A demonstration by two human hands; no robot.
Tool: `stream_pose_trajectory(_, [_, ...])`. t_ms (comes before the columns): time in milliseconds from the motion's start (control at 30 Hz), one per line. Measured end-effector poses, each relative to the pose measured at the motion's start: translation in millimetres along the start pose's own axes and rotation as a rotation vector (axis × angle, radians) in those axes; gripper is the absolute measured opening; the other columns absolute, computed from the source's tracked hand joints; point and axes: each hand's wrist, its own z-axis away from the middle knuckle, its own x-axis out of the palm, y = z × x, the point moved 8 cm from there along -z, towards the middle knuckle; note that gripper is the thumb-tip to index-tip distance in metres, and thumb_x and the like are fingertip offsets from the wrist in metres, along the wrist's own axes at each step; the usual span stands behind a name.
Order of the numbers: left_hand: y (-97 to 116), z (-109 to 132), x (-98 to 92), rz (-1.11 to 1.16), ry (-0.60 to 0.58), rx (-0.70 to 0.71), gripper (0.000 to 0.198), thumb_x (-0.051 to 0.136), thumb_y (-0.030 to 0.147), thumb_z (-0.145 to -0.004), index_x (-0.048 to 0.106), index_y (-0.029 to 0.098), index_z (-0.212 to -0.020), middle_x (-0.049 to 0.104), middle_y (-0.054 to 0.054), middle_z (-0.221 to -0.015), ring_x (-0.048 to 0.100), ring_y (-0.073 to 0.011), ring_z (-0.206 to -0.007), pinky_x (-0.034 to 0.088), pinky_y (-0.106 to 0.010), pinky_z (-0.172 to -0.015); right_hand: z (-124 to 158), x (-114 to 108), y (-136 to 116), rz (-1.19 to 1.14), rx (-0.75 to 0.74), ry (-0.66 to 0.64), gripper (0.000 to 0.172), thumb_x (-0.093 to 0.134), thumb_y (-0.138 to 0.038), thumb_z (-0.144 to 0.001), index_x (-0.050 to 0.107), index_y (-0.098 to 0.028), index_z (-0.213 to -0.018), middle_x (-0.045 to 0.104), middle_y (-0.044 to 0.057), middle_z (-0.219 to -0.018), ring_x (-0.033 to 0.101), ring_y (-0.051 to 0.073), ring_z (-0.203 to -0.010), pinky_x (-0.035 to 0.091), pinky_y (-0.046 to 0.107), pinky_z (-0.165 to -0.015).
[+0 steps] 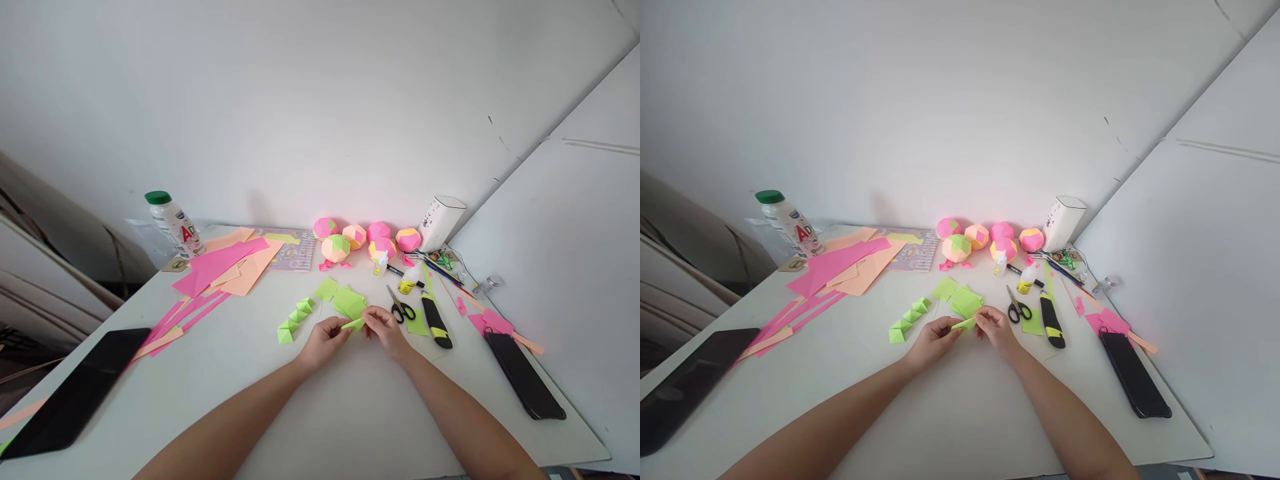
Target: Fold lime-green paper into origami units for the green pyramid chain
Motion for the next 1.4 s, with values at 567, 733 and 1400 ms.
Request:
stream_pose_trajectory(567, [-2.8, -1.0, 1.4, 0.037, -0.020, 0.012, 0.029, 0.059, 0.042, -0.075, 0.065, 0.015, -0.083, 0.053, 0.000, -0.064, 0.042, -0.0097, -0.056, 0.034, -0.022, -0.053, 2.3, 6.3, 8.9, 0.149, 0.058, -0.034, 0.024, 0.069, -0.037, -0.069, 0.066, -0.015, -0.080, 0.060, -0.002, -0.053, 0.057, 0.012, -0.046, 0.046, 0.023, -0.045])
stream_pose_trajectory(733, [-2.6, -0.9, 1.0, 0.048, -0.019, 0.004, 0.029, 0.060, 0.043, -0.074, 0.065, 0.015, -0.081, 0.054, -0.001, -0.064, 0.045, -0.0108, -0.057, 0.036, -0.023, -0.053, 1.7, 6.0, 8.3, 0.104, 0.066, -0.010, 0.025, 0.071, -0.038, -0.066, 0.066, -0.015, -0.075, 0.059, -0.002, -0.050, 0.055, 0.011, -0.043, 0.043, 0.022, -0.041])
stream_pose_trajectory(1400, [-3.7, -0.3, 0.8, 0.067, -0.024, 0.005, 0.027, 0.059, 0.041, -0.075, 0.064, 0.015, -0.073, 0.057, -0.002, -0.066, 0.049, -0.0115, -0.060, 0.038, -0.023, -0.055, 2.8, 8.3, 6.8, 0.113, 0.062, -0.047, 0.021, 0.070, -0.035, -0.068, 0.066, -0.015, -0.074, 0.060, -0.002, -0.051, 0.057, 0.011, -0.045, 0.043, 0.022, -0.044])
